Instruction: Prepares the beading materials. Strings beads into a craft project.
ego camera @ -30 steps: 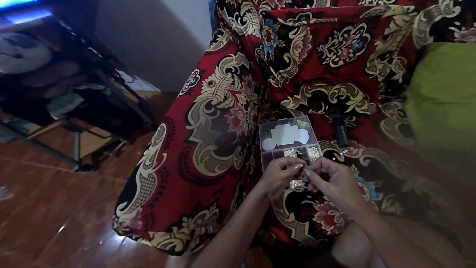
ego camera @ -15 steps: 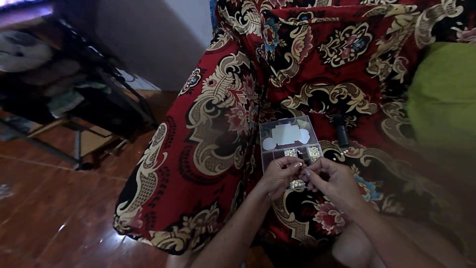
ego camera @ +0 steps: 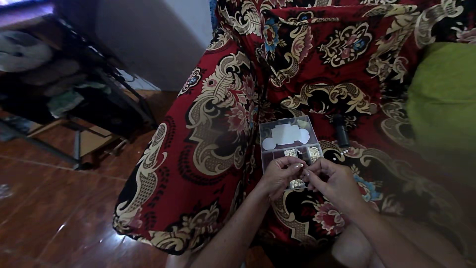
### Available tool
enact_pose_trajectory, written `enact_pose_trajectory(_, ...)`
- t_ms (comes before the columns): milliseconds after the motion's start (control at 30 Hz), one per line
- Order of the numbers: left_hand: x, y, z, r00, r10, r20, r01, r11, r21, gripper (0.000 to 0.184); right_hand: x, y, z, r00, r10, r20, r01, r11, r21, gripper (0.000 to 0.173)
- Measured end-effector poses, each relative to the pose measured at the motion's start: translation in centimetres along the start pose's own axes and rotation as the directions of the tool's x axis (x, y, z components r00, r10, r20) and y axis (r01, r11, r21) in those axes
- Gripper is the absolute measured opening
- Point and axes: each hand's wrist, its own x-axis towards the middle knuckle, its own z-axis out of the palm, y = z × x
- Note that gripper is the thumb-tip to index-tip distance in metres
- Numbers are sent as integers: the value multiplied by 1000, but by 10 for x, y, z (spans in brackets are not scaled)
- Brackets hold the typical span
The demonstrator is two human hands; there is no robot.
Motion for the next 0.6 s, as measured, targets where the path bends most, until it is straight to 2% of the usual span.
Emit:
enact_pose_trajectory(267,0,0,-2,1000,23,20,-24,998,54,17,0,0,-2,1000,16,26,-16,1000,-18,7)
enact_pose_trajectory(600,0,1,-2,996,89,21,-90,990,109,15,1,-5,-4,995,86,50,-89,994,68,6)
